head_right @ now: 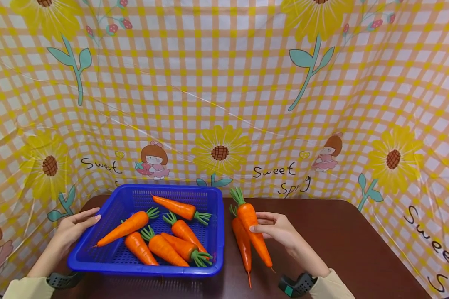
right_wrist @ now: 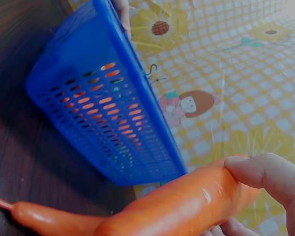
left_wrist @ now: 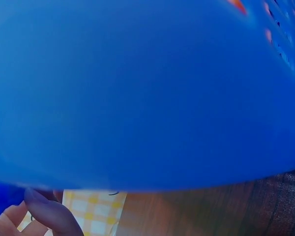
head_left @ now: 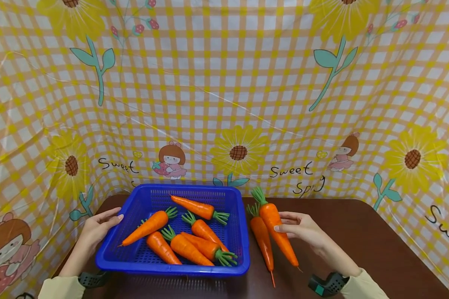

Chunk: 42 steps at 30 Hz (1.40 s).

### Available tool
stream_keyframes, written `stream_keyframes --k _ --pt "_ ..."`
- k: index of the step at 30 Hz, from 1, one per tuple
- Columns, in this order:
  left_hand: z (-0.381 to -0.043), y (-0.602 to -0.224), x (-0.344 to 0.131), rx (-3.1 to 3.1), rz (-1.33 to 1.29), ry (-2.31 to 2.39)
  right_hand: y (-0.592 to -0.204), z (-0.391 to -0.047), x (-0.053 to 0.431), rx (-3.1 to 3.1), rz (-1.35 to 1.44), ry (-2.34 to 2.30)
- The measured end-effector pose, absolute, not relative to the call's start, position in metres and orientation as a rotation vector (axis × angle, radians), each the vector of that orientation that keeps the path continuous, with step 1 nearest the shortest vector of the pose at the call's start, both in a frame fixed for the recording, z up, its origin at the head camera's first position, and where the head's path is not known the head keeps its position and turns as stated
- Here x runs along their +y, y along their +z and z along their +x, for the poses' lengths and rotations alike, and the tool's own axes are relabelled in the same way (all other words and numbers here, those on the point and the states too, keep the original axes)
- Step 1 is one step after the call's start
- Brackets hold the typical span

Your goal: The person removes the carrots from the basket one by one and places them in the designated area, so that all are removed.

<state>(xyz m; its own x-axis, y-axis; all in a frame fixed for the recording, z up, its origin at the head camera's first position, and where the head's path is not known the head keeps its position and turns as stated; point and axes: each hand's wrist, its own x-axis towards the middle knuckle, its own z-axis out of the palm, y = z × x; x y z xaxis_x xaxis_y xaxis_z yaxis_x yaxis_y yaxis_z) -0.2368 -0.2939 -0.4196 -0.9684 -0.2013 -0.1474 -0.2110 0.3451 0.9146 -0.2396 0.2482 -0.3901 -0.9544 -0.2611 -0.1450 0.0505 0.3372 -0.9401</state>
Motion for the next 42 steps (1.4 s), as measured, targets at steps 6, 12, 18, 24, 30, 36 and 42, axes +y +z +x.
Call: stream_keyframes --k 6,12,18,24,30,36,42 --pt "-0.239 -0.419 -0.295 2.55 -0.379 1.774 -0.396 -0.242 0.256 2.319 -0.166 -1.651" --pt "-0.24 -0.418 -0.293 2.539 -0.369 1.785 -0.402 -0.245 0.261 2.242 -0.144 -1.723" --pt "-0.241 -0.418 -0.291 2.537 -0.377 1.789 -0.411 -0.246 0.267 2.253 -0.095 -1.722" --pt "-0.24 -0.419 -0.291 2.574 -0.378 1.754 -0.418 -0.25 0.277 2.27 -0.069 -1.68" --pt "-0.238 -0.42 -0.294 2.58 -0.387 1.74 -0.419 -0.253 0.281 2.289 -0.025 -1.622" --pt "-0.237 -0.42 -0.294 2.592 -0.395 1.713 -0.424 -0.253 0.284 2.262 0.029 -1.608" --pt "-0.237 -0.419 -0.293 2.596 -0.389 1.706 -0.431 -0.252 0.287 2.249 0.032 -1.595"
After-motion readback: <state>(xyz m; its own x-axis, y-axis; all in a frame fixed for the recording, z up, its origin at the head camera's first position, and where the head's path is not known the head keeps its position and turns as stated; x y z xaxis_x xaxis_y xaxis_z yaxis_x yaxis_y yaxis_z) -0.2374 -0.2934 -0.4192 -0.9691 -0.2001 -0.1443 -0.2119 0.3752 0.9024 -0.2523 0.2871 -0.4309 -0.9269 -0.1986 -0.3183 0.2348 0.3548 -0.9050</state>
